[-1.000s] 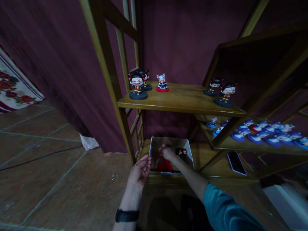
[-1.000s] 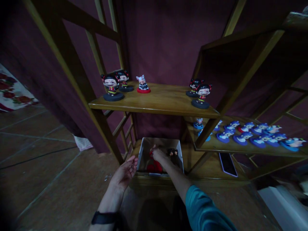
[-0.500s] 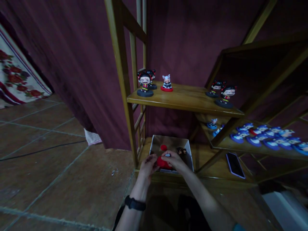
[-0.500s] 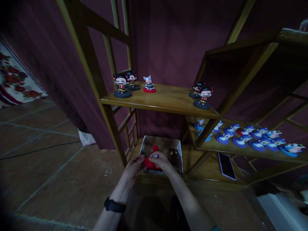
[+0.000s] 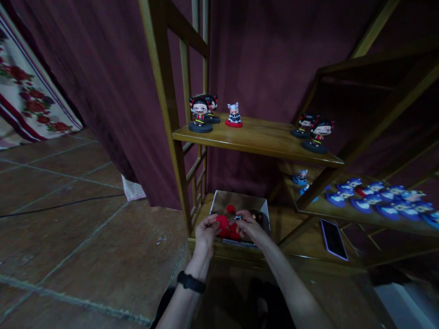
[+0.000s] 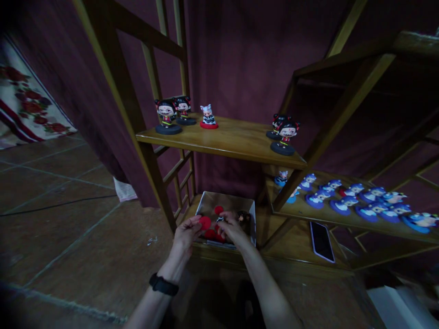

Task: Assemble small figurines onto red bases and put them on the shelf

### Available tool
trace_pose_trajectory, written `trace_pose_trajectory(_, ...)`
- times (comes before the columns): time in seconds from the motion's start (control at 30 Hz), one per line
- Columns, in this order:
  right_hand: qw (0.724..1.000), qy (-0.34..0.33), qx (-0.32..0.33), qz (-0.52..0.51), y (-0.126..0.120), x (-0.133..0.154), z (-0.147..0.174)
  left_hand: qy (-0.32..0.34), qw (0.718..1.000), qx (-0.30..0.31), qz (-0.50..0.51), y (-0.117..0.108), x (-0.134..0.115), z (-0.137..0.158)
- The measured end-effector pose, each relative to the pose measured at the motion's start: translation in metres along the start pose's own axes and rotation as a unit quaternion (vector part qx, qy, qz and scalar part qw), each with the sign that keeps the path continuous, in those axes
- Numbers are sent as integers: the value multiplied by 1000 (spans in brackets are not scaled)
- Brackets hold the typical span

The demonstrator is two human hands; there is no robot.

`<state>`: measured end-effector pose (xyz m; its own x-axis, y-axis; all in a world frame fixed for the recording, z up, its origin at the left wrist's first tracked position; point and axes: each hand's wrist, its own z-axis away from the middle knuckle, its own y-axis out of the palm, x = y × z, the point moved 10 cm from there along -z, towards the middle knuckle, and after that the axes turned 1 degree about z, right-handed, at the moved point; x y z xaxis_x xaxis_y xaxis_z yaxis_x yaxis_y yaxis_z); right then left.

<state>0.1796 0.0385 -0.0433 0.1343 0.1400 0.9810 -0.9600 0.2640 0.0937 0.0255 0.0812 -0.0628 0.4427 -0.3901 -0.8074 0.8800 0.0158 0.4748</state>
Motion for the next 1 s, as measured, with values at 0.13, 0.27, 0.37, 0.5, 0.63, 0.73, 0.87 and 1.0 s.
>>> trace_pose_trajectory(0.13,996,-55,9,64,5,11,2,35,999,0,-2,3,-2,-3)
trace_pose_trajectory(0.27,994,-80,-12,73,6,17,3,63,998,-3,-14,5,-6,-5)
trace_pose_trajectory(0.37,995,-76,-30,56,4,15,2,69,998,4,-10,7,-6,-4)
trace_pose_trajectory(0.5,995,-73,-26,59,5,10,-1,56,998,8,-10,8,-2,-1)
trace_pose_trajectory(0.63,991,-79,-25,102,5,10,-2,42,999,27,0,12,0,1)
trace_pose_trajectory(0.73,971,-119,-35,202,8,22,2,39,999,29,-4,12,-2,1)
trace_pose_trajectory(0.87,930,-193,-42,309,19,45,12,38,999,21,-7,9,-3,2)
trace_pose_trajectory(1.0,909,-219,-33,352,26,53,17,28,999,21,3,8,-2,3)
